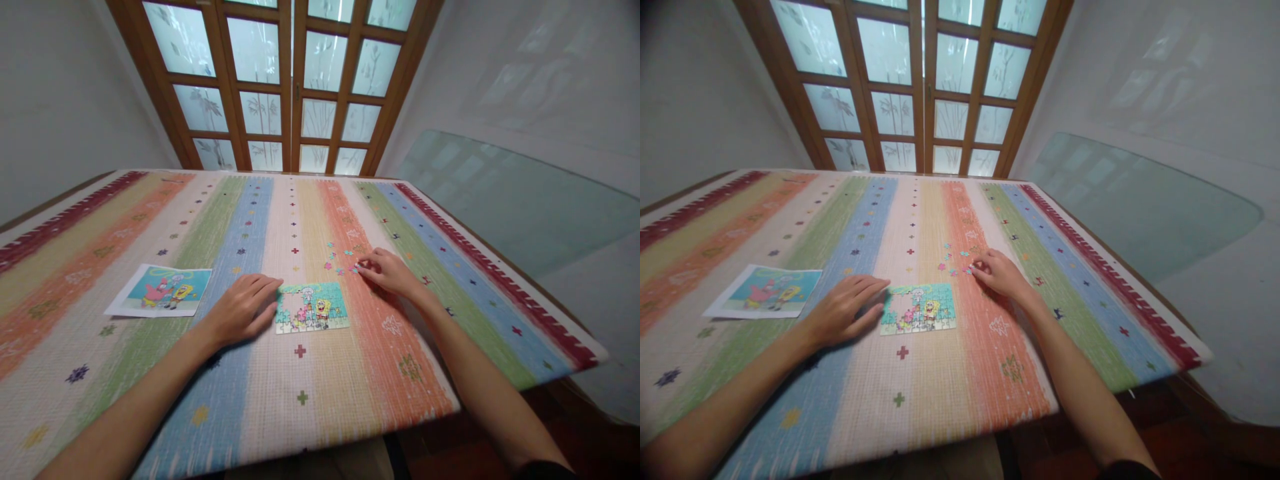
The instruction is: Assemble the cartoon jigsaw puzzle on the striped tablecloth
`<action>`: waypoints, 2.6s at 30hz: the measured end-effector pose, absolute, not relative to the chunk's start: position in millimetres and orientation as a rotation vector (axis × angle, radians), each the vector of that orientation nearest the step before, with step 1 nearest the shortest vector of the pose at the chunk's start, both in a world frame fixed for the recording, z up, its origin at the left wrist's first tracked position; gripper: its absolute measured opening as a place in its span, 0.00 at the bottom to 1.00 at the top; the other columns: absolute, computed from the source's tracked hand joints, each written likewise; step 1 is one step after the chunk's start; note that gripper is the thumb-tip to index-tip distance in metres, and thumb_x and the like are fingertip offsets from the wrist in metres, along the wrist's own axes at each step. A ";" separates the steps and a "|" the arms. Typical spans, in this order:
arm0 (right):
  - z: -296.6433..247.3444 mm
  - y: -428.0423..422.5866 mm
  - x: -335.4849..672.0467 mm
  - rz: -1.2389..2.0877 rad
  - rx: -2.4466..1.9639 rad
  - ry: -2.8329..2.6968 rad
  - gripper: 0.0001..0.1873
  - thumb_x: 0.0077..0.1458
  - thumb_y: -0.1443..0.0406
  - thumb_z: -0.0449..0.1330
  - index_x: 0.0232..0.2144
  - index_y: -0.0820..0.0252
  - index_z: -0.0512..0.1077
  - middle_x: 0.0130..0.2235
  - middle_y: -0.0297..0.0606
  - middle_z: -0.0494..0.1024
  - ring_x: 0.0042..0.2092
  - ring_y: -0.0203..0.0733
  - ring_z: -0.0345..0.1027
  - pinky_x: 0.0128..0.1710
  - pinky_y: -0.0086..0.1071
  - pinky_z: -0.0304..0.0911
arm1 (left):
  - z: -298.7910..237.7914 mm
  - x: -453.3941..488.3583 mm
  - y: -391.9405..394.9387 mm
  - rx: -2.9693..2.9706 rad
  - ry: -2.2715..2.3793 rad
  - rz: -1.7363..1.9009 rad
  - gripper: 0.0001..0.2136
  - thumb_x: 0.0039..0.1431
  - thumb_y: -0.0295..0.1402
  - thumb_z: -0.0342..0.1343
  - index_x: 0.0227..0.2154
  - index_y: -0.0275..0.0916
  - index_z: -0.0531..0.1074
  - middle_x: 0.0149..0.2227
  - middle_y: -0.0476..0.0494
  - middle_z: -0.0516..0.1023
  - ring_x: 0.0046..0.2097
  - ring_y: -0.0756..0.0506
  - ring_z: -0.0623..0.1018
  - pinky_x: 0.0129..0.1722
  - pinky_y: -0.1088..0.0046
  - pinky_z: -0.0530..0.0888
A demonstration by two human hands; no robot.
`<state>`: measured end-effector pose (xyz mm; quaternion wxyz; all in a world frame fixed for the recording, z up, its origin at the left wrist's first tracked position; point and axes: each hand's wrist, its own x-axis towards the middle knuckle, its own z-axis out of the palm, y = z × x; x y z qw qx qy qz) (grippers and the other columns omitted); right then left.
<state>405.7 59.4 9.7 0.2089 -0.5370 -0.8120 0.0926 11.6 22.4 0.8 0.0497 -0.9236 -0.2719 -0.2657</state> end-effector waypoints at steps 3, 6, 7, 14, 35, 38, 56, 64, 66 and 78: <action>2.3 60.9 409.1 0.230 -1.534 -2.245 0.13 0.63 0.58 0.58 0.40 0.59 0.79 0.35 0.41 0.73 0.34 0.45 0.68 0.39 0.38 0.63 | -1.1 9.3 26.4 -2.750 -0.863 -0.800 0.15 0.71 0.30 0.48 0.57 0.36 0.65 0.49 0.35 0.78 0.50 0.38 0.77 0.50 0.56 0.75; 0.1 61.3 407.7 0.239 -1.525 -2.239 0.13 0.64 0.58 0.58 0.39 0.59 0.80 0.34 0.40 0.72 0.34 0.44 0.68 0.39 0.37 0.63 | -0.6 7.9 28.6 -2.750 -0.895 -0.818 0.15 0.71 0.30 0.48 0.57 0.35 0.65 0.48 0.35 0.78 0.49 0.38 0.76 0.49 0.56 0.75; 0.0 61.6 407.1 0.247 -1.521 -2.232 0.13 0.63 0.58 0.58 0.38 0.59 0.80 0.34 0.40 0.72 0.33 0.43 0.67 0.39 0.37 0.63 | -0.4 7.7 28.9 -2.756 -0.899 -0.822 0.15 0.71 0.30 0.48 0.57 0.35 0.65 0.47 0.35 0.78 0.49 0.38 0.76 0.49 0.57 0.75; -0.1 65.4 407.5 0.333 -1.531 -2.148 0.10 0.58 0.59 0.60 0.32 0.59 0.77 0.32 0.40 0.73 0.33 0.43 0.66 0.37 0.38 0.62 | -1.7 8.3 28.6 -2.759 -0.910 -0.798 0.15 0.71 0.31 0.48 0.57 0.36 0.65 0.46 0.36 0.78 0.47 0.38 0.76 0.48 0.58 0.74; 0.1 65.0 397.5 0.646 -1.478 -1.797 0.21 0.52 0.45 0.63 0.28 0.57 0.75 0.29 0.42 0.79 0.30 0.44 0.69 0.33 0.39 0.63 | -5.2 8.3 27.5 -2.827 -0.926 -0.742 0.15 0.72 0.32 0.47 0.57 0.36 0.66 0.48 0.35 0.78 0.48 0.39 0.77 0.49 0.58 0.75; 3.6 64.1 391.5 0.754 -1.432 -1.720 0.20 0.51 0.46 0.66 0.30 0.56 0.75 0.31 0.43 0.81 0.31 0.44 0.70 0.32 0.38 0.64 | -6.0 7.6 28.2 -2.861 -0.974 -0.743 0.15 0.72 0.33 0.47 0.58 0.37 0.66 0.48 0.36 0.78 0.48 0.38 0.77 0.49 0.57 0.74; 14.2 27.3 283.8 0.982 -1.132 -2.199 0.07 0.60 0.61 0.65 0.35 0.58 0.81 0.33 0.39 0.82 0.34 0.39 0.72 0.37 0.35 0.67 | -12.2 11.5 26.7 -2.894 -0.991 -0.735 0.15 0.72 0.35 0.46 0.57 0.37 0.66 0.47 0.35 0.78 0.48 0.37 0.76 0.48 0.57 0.75; 9.8 25.5 280.4 0.964 -1.144 -2.183 0.05 0.59 0.66 0.65 0.35 0.60 0.81 0.35 0.39 0.83 0.36 0.39 0.74 0.40 0.35 0.67 | -12.3 12.4 26.7 -2.898 -1.001 -0.722 0.16 0.72 0.34 0.46 0.58 0.36 0.66 0.48 0.35 0.78 0.49 0.38 0.76 0.50 0.58 0.74; 8.3 25.3 279.8 0.993 -1.168 -2.152 0.05 0.59 0.66 0.65 0.35 0.60 0.81 0.34 0.39 0.83 0.34 0.39 0.73 0.38 0.34 0.66 | -13.2 12.3 26.9 -2.893 -1.007 -0.722 0.16 0.72 0.34 0.46 0.58 0.35 0.66 0.48 0.35 0.78 0.49 0.38 0.76 0.49 0.58 0.74; 5.9 25.2 279.7 0.890 -1.125 -2.194 0.04 0.58 0.69 0.65 0.34 0.60 0.82 0.35 0.39 0.82 0.34 0.39 0.72 0.39 0.35 0.65 | -13.2 12.4 26.2 -2.904 -1.017 -0.730 0.17 0.72 0.34 0.46 0.59 0.36 0.65 0.48 0.35 0.78 0.49 0.38 0.76 0.49 0.57 0.74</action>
